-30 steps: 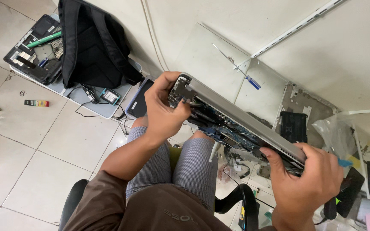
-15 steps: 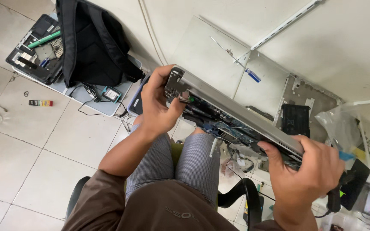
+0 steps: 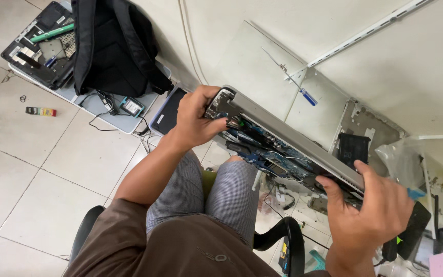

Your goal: The person works on the internal components of a disassembled laptop resting on their lap. They use their hands to connect and adjust small wires and connectors on the motherboard, occasionally lifting and tilting the device to access different areas.

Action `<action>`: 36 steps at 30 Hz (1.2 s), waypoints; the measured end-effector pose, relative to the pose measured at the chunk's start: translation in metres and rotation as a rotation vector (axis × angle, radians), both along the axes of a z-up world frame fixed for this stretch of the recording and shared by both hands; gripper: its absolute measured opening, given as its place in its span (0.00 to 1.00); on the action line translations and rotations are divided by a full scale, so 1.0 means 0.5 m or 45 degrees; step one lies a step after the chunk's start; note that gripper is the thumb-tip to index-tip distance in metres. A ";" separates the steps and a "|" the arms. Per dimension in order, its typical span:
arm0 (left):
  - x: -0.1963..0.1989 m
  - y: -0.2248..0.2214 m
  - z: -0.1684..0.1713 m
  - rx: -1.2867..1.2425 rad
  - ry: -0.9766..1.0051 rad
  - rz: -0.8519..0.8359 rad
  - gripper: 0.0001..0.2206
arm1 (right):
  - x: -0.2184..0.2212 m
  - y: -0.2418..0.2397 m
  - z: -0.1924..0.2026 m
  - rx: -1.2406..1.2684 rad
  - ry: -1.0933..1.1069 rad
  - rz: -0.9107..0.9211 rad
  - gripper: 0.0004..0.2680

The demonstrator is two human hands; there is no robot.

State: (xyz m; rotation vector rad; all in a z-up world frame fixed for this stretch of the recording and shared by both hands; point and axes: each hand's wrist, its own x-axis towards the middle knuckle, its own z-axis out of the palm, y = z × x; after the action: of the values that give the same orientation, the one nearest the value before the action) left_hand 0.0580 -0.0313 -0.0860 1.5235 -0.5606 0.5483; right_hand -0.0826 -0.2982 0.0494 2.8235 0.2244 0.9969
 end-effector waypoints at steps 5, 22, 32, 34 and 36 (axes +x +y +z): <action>0.005 -0.004 -0.004 -0.016 0.033 -0.014 0.21 | 0.020 0.016 0.019 0.045 -0.101 0.106 0.28; 0.016 0.033 0.142 0.243 0.724 0.066 0.23 | 0.126 -0.135 -0.168 1.248 0.405 0.094 0.18; 0.048 0.076 0.033 0.964 0.817 -0.013 0.28 | 0.166 -0.026 -0.102 0.929 1.082 -0.471 0.28; 0.051 0.066 0.030 1.083 0.792 0.031 0.28 | 0.165 -0.009 -0.094 0.856 1.138 -0.530 0.29; 0.048 0.058 0.043 1.376 0.724 0.169 0.29 | 0.166 -0.005 -0.093 0.813 1.247 -0.579 0.32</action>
State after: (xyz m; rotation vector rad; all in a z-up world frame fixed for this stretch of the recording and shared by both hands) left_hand 0.0818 -0.0023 -0.0646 2.6227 -0.2947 -0.1800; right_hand 0.0002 -0.3009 0.0032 3.3964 -0.7398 -0.5520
